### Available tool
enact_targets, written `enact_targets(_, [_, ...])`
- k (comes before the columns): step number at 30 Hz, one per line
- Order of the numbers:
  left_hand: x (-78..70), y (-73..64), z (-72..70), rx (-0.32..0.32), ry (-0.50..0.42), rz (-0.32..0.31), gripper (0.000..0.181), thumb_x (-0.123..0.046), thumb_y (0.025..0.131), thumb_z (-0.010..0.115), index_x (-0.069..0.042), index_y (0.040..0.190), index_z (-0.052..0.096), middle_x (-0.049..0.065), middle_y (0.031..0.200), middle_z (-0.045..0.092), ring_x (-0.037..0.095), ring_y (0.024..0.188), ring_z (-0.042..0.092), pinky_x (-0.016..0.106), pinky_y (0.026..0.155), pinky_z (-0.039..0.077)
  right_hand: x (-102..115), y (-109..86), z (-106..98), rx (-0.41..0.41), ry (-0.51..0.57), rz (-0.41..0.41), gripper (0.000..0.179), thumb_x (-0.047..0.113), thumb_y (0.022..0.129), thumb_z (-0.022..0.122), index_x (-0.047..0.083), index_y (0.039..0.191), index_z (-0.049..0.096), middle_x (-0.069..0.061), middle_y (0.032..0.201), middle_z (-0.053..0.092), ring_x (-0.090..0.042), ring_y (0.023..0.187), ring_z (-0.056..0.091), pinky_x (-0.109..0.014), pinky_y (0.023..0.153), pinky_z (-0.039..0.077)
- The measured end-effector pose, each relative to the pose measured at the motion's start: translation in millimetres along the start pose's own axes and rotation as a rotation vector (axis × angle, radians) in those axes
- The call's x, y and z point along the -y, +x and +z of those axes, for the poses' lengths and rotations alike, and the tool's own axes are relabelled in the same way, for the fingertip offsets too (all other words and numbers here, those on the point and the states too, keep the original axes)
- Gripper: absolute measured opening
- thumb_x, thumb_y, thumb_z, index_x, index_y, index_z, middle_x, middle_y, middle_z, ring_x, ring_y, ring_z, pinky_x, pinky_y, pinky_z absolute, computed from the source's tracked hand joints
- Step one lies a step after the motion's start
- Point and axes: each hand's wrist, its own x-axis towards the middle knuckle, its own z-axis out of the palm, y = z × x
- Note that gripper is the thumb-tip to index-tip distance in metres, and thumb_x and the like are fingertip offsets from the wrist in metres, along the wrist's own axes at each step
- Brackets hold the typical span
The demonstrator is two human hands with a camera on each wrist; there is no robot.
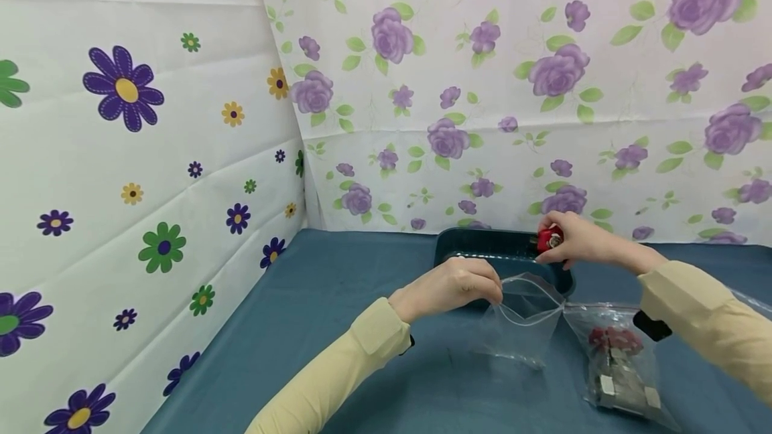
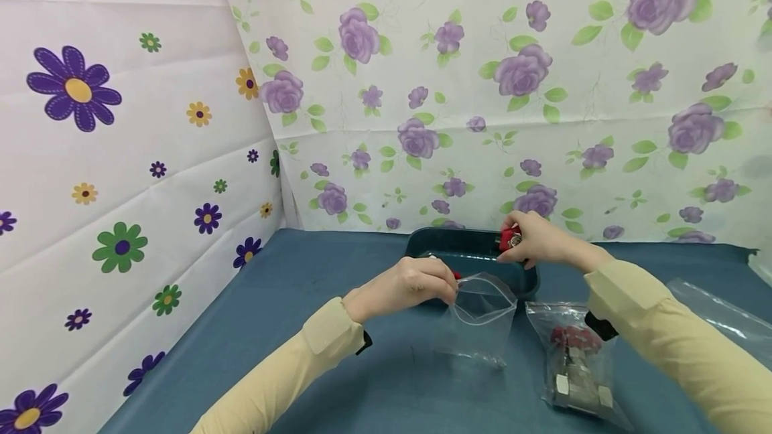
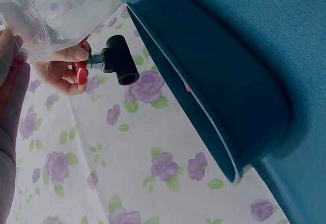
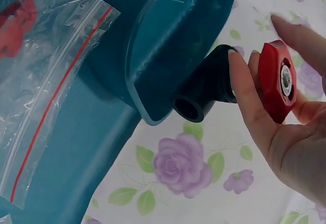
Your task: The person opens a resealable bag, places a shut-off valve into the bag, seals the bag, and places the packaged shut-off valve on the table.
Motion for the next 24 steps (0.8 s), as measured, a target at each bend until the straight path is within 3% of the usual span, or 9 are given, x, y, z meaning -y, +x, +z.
enact_targets(5, [-0.3,0.8,0.5,-0.001,0.014,0.000,0.014,0.005,0.085,0.060,-0.006,0.085,0.068,0.002,0.090,0.059,0.001,0.088,0.052,0.011,0.078,0.039,3.0,-2.3,-1.0,-0.035,-0.062,-0.039,0.034,0.005,0.078,0.070,-0.006,0.099,0.046,-0.010,0.080,0.052,-0.019,0.061,0.055,-0.031,0.044,0.050])
enact_targets(12, [0.3,1.0,0.4,-0.008,0.005,0.010,0.015,0.005,0.085,0.059,-0.006,0.085,0.068,0.002,0.090,0.059,0.001,0.087,0.051,0.011,0.078,0.039,12.4,-7.5,-4.1,-0.128,-0.149,-0.080,0.031,0.010,0.080,0.069,0.001,0.104,0.051,-0.015,0.092,0.046,-0.018,0.059,0.052,-0.030,0.042,0.048])
enact_targets(18, [0.3,1.7,0.3,-0.013,-0.006,0.007,0.014,0.005,0.084,0.060,-0.006,0.085,0.068,0.002,0.090,0.059,0.002,0.087,0.051,0.012,0.079,0.039,19.5,-11.7,-7.5,-0.160,-0.230,-0.124,0.028,0.013,0.080,0.069,0.007,0.104,0.057,-0.009,0.091,0.053,-0.017,0.064,0.054,-0.031,0.051,0.048])
enact_targets(24, [0.4,1.6,0.0,0.001,0.026,-0.001,0.013,0.003,0.085,0.060,-0.007,0.085,0.069,0.001,0.090,0.060,0.002,0.088,0.052,0.012,0.080,0.038,25.9,-16.2,-10.7,-0.162,-0.226,-0.118,0.032,0.019,0.081,0.070,0.005,0.107,0.060,-0.003,0.085,0.059,-0.016,0.070,0.056,-0.030,0.054,0.047])
